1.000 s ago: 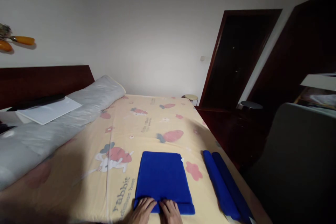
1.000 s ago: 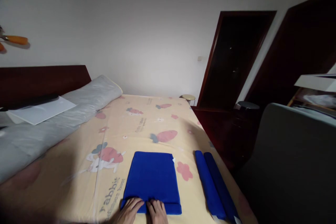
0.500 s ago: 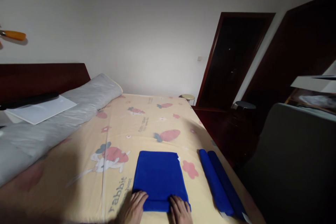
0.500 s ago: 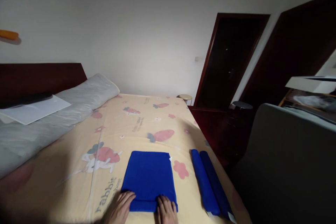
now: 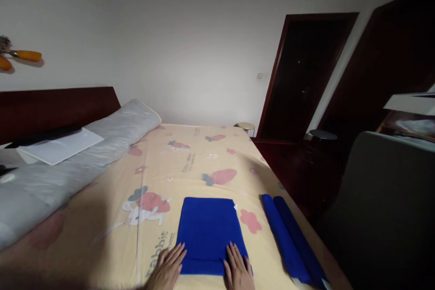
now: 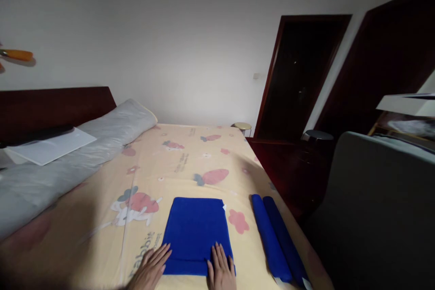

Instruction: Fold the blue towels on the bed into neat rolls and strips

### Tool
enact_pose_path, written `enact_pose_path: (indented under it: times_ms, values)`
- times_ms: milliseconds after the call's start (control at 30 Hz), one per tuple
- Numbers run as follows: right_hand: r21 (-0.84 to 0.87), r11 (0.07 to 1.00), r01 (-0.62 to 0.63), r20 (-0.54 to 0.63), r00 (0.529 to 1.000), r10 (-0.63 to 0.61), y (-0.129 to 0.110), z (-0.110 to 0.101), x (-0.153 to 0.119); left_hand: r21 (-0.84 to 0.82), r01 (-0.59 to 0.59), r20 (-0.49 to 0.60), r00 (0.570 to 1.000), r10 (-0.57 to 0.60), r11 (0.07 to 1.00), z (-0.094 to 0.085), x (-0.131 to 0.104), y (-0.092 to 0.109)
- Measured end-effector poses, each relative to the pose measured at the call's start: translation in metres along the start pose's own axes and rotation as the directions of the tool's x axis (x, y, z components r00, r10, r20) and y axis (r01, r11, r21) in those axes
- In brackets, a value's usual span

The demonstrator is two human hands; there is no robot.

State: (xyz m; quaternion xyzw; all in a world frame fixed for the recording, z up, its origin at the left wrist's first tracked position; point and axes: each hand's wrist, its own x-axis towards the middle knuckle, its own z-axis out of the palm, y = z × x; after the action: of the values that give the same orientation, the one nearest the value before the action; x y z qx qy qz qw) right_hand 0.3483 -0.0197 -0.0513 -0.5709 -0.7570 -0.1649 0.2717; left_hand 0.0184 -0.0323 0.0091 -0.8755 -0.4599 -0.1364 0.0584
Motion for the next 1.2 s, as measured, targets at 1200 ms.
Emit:
enact_pose_path:
  times_ms: [1200]
  values:
    - [-0.013,0.971,0.240,-0.210,0.948,-0.237,0.007,-0.010,-0.006,0.100,-0.129,-0.110,0.984,0.139,0.987,0.039,0.021,0.052]
